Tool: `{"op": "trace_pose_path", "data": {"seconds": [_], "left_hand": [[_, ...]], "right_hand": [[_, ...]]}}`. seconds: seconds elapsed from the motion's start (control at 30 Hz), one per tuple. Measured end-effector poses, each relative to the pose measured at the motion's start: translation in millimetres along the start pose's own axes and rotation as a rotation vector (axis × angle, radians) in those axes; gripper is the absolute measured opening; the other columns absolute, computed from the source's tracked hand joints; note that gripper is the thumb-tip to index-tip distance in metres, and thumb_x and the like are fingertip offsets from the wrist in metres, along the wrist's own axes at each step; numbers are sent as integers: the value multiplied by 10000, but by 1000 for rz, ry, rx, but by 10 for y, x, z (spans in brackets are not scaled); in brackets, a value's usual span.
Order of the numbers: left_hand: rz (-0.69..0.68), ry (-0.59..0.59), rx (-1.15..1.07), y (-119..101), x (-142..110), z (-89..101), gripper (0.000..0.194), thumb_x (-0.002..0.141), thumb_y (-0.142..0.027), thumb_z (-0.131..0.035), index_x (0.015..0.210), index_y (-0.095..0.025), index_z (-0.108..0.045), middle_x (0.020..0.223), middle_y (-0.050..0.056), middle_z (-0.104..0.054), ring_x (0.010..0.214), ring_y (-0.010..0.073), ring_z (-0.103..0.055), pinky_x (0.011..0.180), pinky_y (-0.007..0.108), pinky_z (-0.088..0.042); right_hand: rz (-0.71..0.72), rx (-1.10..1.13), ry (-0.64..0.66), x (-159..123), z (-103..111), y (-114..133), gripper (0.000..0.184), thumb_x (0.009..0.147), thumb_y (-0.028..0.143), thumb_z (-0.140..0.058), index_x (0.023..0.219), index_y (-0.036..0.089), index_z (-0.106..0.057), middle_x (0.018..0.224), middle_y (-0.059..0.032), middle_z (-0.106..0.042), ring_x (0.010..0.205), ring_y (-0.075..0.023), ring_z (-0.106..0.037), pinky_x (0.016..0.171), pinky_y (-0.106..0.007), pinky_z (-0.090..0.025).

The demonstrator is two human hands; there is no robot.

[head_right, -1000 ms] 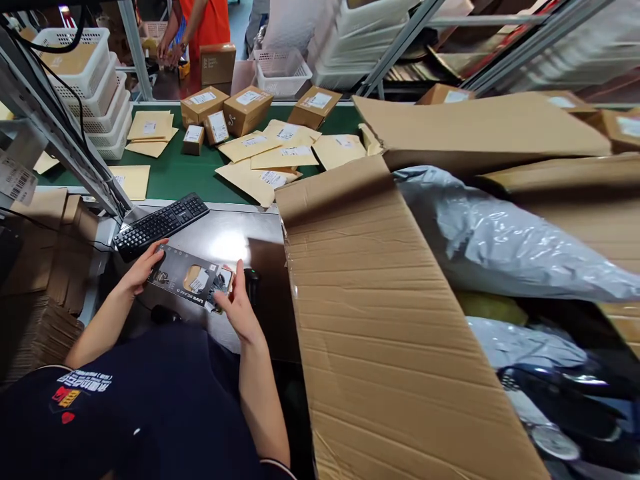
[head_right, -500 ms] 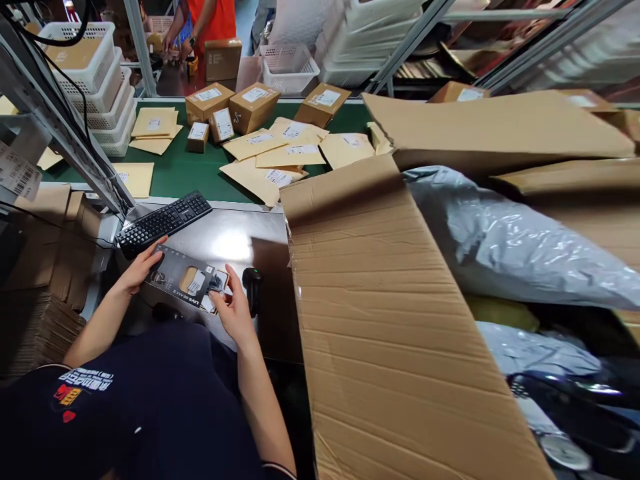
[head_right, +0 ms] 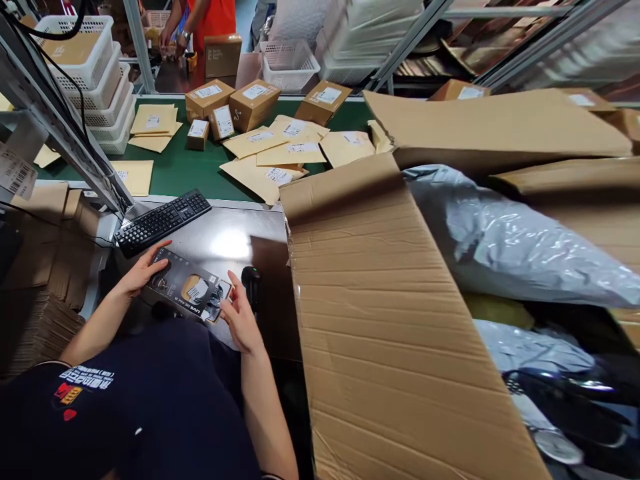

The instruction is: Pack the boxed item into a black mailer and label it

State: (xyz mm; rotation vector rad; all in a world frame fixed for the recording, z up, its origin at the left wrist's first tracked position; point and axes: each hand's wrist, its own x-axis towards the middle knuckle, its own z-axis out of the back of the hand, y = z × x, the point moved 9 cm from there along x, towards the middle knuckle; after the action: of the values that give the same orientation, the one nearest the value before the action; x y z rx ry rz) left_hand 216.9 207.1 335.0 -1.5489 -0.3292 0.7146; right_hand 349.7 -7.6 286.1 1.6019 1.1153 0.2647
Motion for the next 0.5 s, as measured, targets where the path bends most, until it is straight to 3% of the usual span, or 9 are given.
{"op": "trace_pose_path", "data": {"seconds": [0.1, 0.17, 0.27, 0.33, 0.4, 0.5], "left_hand": [[-55, -31, 43, -63, 1, -29, 695, 888, -616, -644, 1449, -216, -551, 1577, 89, -505, 1500, 315, -387, 1289, 461, -258], [-69, -57, 69, -66, -18, -55, 726, 919, -662, -568, 1490, -217, -505, 1624, 88, -452, 1552, 308, -311, 1312, 463, -209], [-104, -53, 102, -101, -68, -90, 793, 944, -707, -487, 1563, -218, -410, 1700, 80, -333, 1603, 291, -200, 1333, 439, -149], [-134, -37, 113, -153, -99, -89, 810, 942, -717, -483, 1575, -219, -397, 1714, 77, -303, 1611, 291, -173, 1337, 429, -136], [-130, -41, 94, -185, -118, -49, 796, 922, -695, -548, 1551, -220, -441, 1695, 81, -343, 1591, 310, -229, 1327, 435, -173], [-38, -56, -46, -136, -130, 40, 758, 880, -615, -663, 1508, -222, -501, 1556, 98, -524, 1424, 329, -476, 1232, 454, -358]], "right_hand": [[123, -44, -319, 25, 86, 20, 692, 878, 719, -561, 1418, 287, -558, 1355, -64, -644, 1160, -218, -645, 1001, -397, -540], [244, -110, -416, 16, -1, 87, 705, 917, 732, -490, 1442, 262, -536, 1465, -85, -593, 1345, -238, -556, 1177, -453, -417], [245, -144, -385, 55, -177, 59, 811, 914, 733, -518, 1566, 266, -405, 1600, -94, -484, 1502, -249, -415, 1273, -475, -292], [179, -58, -333, 83, -227, -13, 907, 891, 744, -550, 1625, 274, -302, 1639, -91, -440, 1532, -252, -381, 1286, -481, -277], [124, 84, -282, 88, -233, -56, 927, 885, 748, -554, 1640, 299, -261, 1637, -76, -449, 1508, -251, -424, 1251, -490, -352], [109, 207, -223, 38, -189, 23, 880, 849, 698, -654, 1593, 331, -361, 1524, -61, -583, 1327, -241, -606, 1056, -422, -550]]}}
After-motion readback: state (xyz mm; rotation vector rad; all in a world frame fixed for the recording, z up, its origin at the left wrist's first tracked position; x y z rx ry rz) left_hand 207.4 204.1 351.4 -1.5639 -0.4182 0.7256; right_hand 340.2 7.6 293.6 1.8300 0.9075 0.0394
